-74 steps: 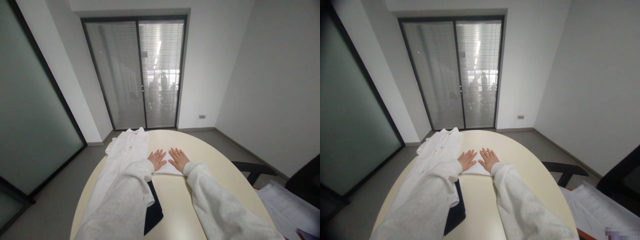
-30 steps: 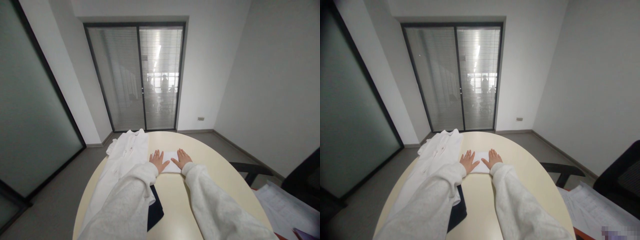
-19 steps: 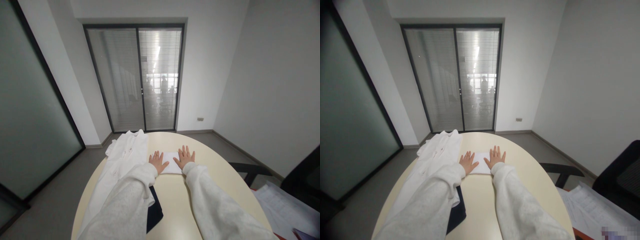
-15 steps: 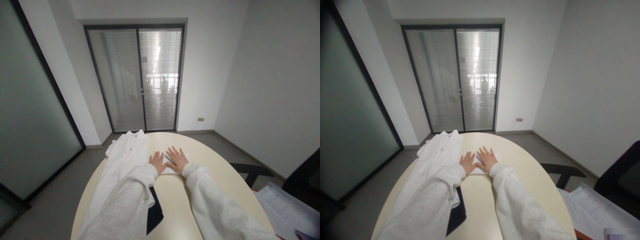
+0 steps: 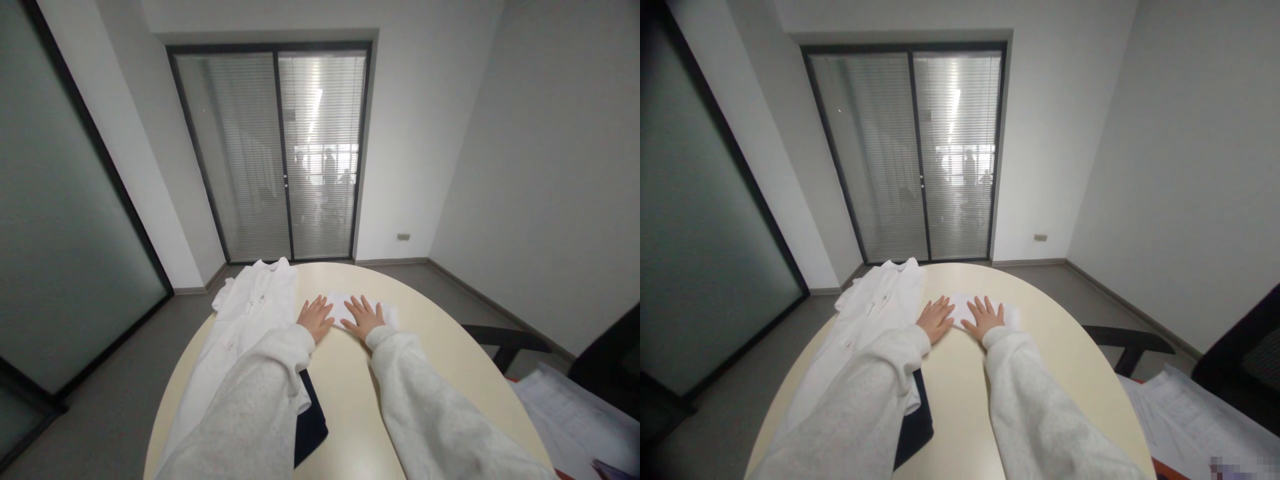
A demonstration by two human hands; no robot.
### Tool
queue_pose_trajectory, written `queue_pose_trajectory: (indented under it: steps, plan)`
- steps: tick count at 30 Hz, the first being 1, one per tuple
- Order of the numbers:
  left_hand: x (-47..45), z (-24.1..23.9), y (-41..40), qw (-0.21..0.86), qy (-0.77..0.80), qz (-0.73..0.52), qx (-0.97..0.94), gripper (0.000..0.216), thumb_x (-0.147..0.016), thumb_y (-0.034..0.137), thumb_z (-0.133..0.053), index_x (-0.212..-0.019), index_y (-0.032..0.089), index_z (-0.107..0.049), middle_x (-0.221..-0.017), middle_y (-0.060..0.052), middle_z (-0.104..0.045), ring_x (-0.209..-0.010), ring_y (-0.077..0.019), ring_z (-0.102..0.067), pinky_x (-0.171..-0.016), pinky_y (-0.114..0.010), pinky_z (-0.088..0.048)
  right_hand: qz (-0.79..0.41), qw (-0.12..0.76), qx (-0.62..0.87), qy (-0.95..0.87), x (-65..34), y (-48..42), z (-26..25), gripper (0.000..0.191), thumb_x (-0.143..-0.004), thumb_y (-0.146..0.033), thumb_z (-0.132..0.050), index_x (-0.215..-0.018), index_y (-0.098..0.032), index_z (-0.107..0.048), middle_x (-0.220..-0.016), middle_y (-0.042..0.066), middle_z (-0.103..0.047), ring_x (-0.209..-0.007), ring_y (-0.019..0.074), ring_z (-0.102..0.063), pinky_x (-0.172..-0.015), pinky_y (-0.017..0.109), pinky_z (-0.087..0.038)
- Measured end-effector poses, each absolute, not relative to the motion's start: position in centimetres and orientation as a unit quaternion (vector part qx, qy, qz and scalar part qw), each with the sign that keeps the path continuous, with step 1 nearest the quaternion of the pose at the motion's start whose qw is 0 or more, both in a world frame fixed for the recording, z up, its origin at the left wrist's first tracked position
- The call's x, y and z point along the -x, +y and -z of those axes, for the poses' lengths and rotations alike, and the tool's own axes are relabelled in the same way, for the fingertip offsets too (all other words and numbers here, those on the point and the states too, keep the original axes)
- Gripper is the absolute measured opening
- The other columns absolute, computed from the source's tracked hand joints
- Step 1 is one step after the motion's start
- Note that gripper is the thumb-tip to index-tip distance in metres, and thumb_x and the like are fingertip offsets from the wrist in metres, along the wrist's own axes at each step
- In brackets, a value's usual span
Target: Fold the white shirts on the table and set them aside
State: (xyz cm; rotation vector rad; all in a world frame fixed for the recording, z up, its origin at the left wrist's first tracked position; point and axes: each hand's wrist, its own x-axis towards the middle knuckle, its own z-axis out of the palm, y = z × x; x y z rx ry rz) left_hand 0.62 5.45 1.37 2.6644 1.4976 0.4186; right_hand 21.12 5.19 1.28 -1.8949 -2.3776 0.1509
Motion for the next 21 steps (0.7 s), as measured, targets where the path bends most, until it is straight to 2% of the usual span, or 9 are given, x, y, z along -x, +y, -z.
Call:
queue_pose_trajectory:
  steps: [3, 6, 8, 10, 13, 16, 18, 21]
  plan:
    - [-0.7, -1.2, 5.5, 0.041, 0.485, -0.126, -0.864, 0.047, -0.089, 0.045, -0.027, -0.131, 0.026, -0.036, -0.144, -0.001, -0.025, -0.134, -0.0177, -0.011, -0.108, -0.045, -0.011, -0.027, 0.064, 0.749, -0.659, -23.3, 6.2, -0.8, 0.075, -0.077, -0.069, -0.019, -0.139, -0.027, -0.022, -0.148, 0.003, -0.009, -0.132, 0.0340, 0.005, -0.093, 0.069, 0.002]
    - [-0.8, -1.0, 5.6, 0.042, 0.497, -0.141, -0.855, 0.045, -0.089, 0.044, -0.028, -0.128, 0.025, -0.041, -0.142, -0.001, -0.029, -0.133, -0.0172, -0.015, -0.108, -0.043, -0.014, -0.004, 0.111, 0.843, -0.527, -26.1, 7.0, -0.9, 0.078, -0.077, -0.068, -0.021, -0.137, -0.019, -0.028, -0.147, 0.012, -0.011, -0.130, 0.0409, 0.002, -0.088, 0.073, -0.001]
    - [-0.9, -1.1, 5.6, 0.038, 0.497, -0.168, -0.850, 0.042, -0.089, 0.043, -0.030, -0.123, 0.024, -0.046, -0.139, -0.001, -0.036, -0.131, -0.0173, -0.021, -0.107, -0.041, -0.017, -0.011, 0.118, 0.862, -0.493, -28.1, 7.5, -1.5, 0.078, -0.075, -0.067, -0.028, -0.135, -0.017, -0.033, -0.144, 0.017, -0.018, -0.128, 0.0439, -0.006, -0.087, 0.073, -0.005]
    - [-0.8, -1.5, 5.6, 0.039, 0.507, -0.208, -0.835, 0.038, -0.089, 0.040, -0.031, -0.114, 0.023, -0.054, -0.129, -0.002, -0.048, -0.125, -0.0174, -0.034, -0.105, -0.037, -0.023, -0.045, 0.080, 0.833, -0.546, -30.1, 7.9, -2.4, 0.071, -0.073, -0.062, -0.038, -0.131, -0.020, -0.039, -0.139, 0.017, -0.030, -0.126, 0.0418, -0.020, -0.091, 0.068, -0.011]
    - [-0.4, -2.7, 5.9, 0.060, 0.544, -0.290, -0.785, 0.031, -0.087, 0.034, -0.035, -0.096, 0.022, -0.062, -0.104, -0.004, -0.063, -0.103, -0.0168, -0.053, -0.094, -0.031, -0.036, -0.067, 0.017, 0.740, -0.669, -32.0, 8.2, -3.0, 0.057, -0.074, -0.053, -0.046, -0.125, -0.027, -0.048, -0.136, 0.013, -0.036, -0.123, 0.0341, -0.032, -0.098, 0.055, -0.018]
    - [1.1, -5.2, 6.6, 0.117, 0.576, -0.389, -0.710, 0.027, -0.083, 0.033, -0.039, -0.090, 0.021, -0.064, -0.080, -0.002, -0.066, -0.079, -0.0145, -0.059, -0.075, -0.025, -0.044, -0.025, 0.033, 0.695, -0.718, -32.2, 7.8, -2.3, 0.052, -0.079, -0.056, -0.037, -0.128, -0.037, -0.041, -0.144, 0.001, -0.025, -0.130, 0.0317, -0.018, -0.099, 0.058, -0.015]
    - [3.2, -7.7, 6.9, 0.166, 0.593, -0.439, -0.655, 0.030, -0.081, 0.037, -0.041, -0.090, 0.021, -0.064, -0.057, 0.002, -0.060, -0.057, -0.0127, -0.057, -0.058, -0.022, -0.044, -0.008, 0.046, 0.690, -0.722, -31.9, 7.6, -1.5, 0.052, -0.082, -0.059, -0.028, -0.132, -0.043, -0.031, -0.145, -0.006, -0.022, -0.133, 0.0283, -0.011, -0.099, 0.061, -0.010]
    - [7.6, -11.1, 7.1, 0.192, 0.603, -0.483, -0.605, 0.031, -0.077, 0.039, -0.043, -0.088, 0.020, -0.064, -0.048, 0.004, -0.054, -0.037, -0.0095, -0.045, -0.043, -0.020, -0.037, 0.001, 0.047, 0.722, -0.690, -32.0, 7.8, -0.4, 0.053, -0.083, -0.059, -0.022, -0.134, -0.043, -0.024, -0.145, -0.007, -0.021, -0.133, 0.0248, -0.011, -0.100, 0.059, -0.007]
